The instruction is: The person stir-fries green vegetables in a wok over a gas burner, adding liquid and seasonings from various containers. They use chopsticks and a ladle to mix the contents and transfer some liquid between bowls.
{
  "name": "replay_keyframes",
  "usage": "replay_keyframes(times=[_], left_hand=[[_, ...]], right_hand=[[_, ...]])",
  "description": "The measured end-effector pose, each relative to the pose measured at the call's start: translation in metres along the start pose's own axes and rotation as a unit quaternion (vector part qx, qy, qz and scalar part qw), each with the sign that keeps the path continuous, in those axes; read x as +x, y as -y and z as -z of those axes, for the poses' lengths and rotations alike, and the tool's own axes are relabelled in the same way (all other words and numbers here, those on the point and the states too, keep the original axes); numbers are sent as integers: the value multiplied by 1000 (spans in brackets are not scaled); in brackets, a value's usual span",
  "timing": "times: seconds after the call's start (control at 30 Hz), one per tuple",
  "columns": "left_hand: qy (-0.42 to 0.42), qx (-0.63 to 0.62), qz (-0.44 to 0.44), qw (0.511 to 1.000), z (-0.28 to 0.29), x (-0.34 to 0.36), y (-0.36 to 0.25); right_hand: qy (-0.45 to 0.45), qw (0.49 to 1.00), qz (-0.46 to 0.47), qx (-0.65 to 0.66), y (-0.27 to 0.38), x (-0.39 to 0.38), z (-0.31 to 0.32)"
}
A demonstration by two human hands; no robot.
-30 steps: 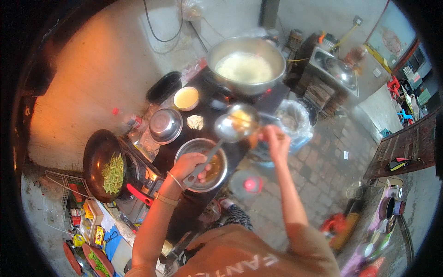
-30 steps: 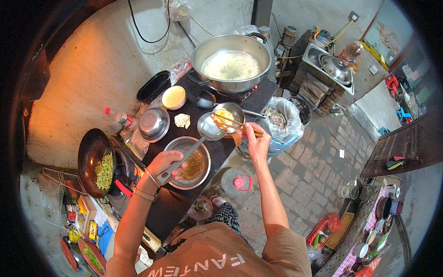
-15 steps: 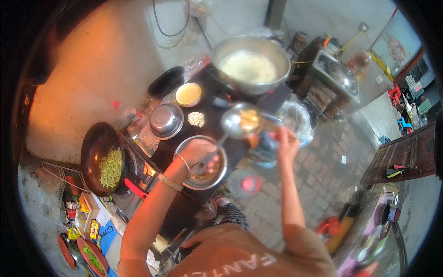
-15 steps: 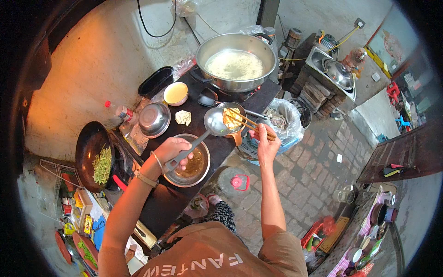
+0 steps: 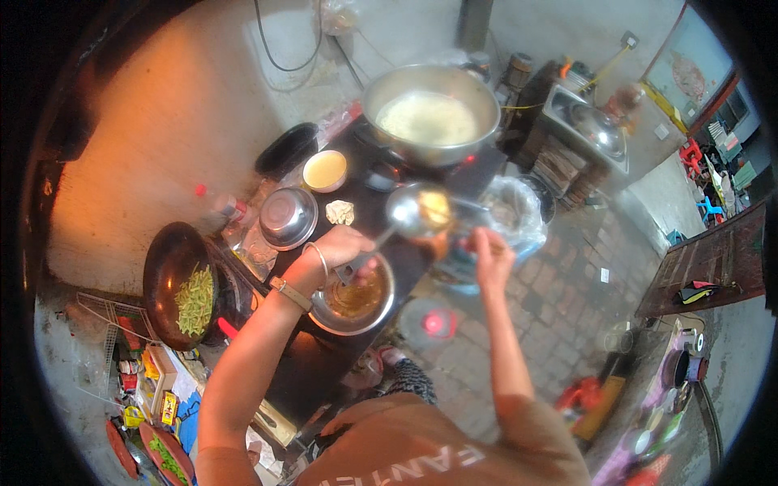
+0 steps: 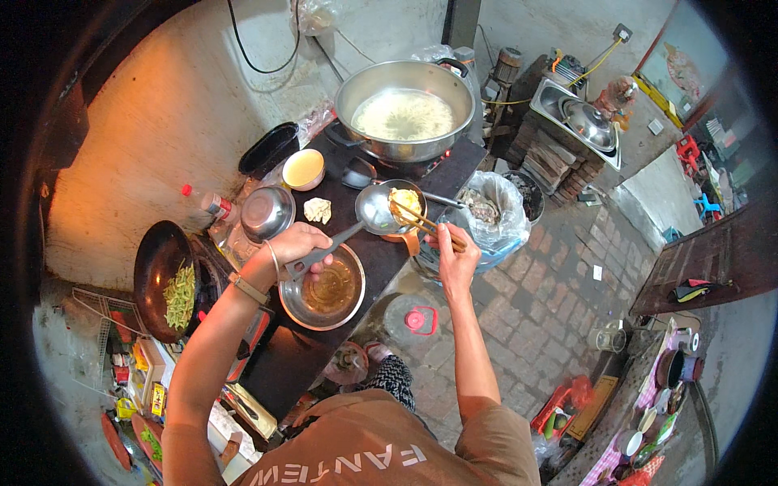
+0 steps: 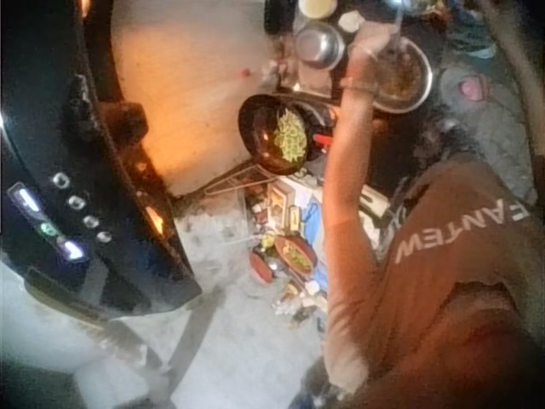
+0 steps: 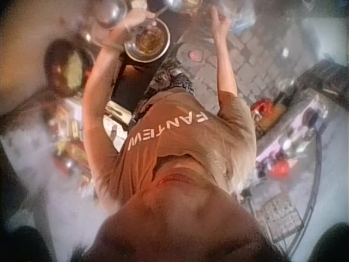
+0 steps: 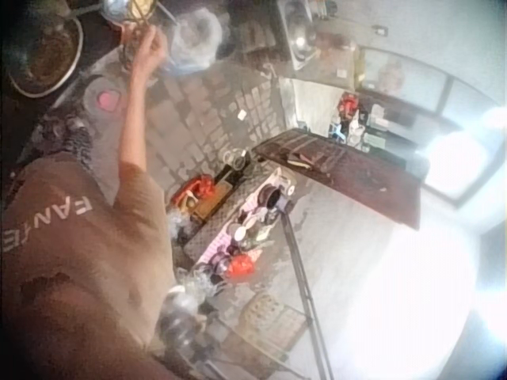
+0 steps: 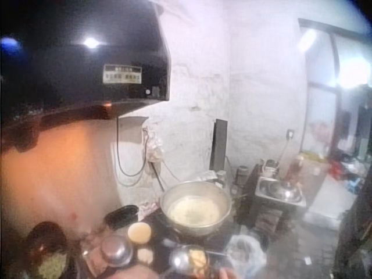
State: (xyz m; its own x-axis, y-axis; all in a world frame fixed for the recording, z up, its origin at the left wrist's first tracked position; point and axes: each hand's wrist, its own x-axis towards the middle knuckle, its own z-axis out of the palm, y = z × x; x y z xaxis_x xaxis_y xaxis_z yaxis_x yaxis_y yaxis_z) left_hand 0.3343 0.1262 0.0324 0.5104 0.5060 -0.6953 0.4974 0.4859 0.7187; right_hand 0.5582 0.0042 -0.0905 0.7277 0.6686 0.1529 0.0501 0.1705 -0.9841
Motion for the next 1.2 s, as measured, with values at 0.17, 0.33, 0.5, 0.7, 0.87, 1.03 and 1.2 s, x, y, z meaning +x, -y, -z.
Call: replay_keyframes(times=[0.17, 0.33, 0.5, 0.7, 0.87, 1.03, 1.2], left_hand=[[-14, 49, 15, 999, 11, -3, -6], [-36, 43, 22, 998, 24, -27, -17], [-21, -75, 11, 997, 51, -53, 8], [-22, -127, -49, 990, 65, -97, 45], [-119, -183, -92, 971, 67, -158, 73], [-274, -232, -143, 922, 80, -230, 116], [-433, -153, -156, 874, 110, -278, 180]], right_hand=[[-5, 999, 33, -33, 0, 2, 4], [-15, 1000, -8, -18, -1, 7, 4], [-46, 995, -45, 81, 28, 4, 11], [112, 990, -61, 53, 92, -17, -36], [201, 966, -92, 137, 90, -29, -103], [290, 926, -97, 221, 91, -69, -200], [379, 885, -100, 252, 81, -142, -303]])
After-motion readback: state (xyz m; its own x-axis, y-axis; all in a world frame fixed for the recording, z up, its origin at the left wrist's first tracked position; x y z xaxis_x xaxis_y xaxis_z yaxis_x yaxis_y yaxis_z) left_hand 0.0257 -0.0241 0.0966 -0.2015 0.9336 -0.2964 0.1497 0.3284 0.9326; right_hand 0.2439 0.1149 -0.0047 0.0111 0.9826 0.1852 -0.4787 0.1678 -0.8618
